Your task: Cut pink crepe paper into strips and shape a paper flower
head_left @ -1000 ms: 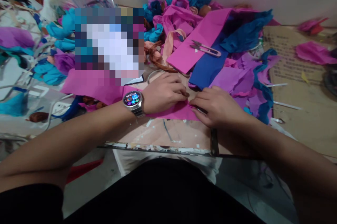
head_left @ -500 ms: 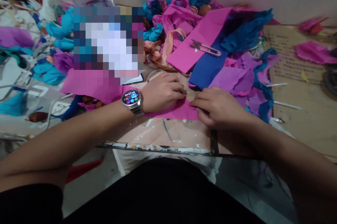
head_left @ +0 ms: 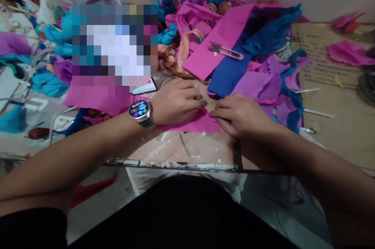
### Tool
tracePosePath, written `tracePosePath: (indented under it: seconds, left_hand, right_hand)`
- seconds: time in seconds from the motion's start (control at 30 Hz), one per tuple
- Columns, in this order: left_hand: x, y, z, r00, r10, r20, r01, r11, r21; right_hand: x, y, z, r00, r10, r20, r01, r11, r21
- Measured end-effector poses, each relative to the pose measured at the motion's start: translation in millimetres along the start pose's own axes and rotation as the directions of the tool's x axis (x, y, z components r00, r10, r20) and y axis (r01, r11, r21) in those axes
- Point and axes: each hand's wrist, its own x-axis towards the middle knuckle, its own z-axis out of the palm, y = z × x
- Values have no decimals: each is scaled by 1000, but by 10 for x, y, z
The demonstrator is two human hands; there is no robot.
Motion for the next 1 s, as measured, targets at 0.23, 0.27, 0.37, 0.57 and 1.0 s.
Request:
tracePosePath:
  seconds: [0.23, 0.27, 0.37, 0.57, 1.0]
  left_hand:
    - [21, 22, 48, 1000, 29, -1, -29, 999, 33]
    - [23, 23, 53, 1000, 24, 7, -25, 999, 36]
    - [24, 21, 57, 999, 37, 16, -38, 998, 53]
    - [37, 45, 38, 998, 64, 27, -67, 988, 137]
    - [74, 134, -57, 983, 1, 181, -20, 994, 104]
  right_hand:
    - [6, 15, 6, 1000, 7, -3, -7, 999, 51]
    - [7, 14, 4, 1000, 8, -3, -7, 998, 56]
    - [8, 9, -1, 1000, 5, -6, -5, 998, 59]
    - [7, 16, -6, 1000, -4, -17, 5, 998, 64]
    - [13, 51, 50, 995, -66, -75, 72, 995, 76]
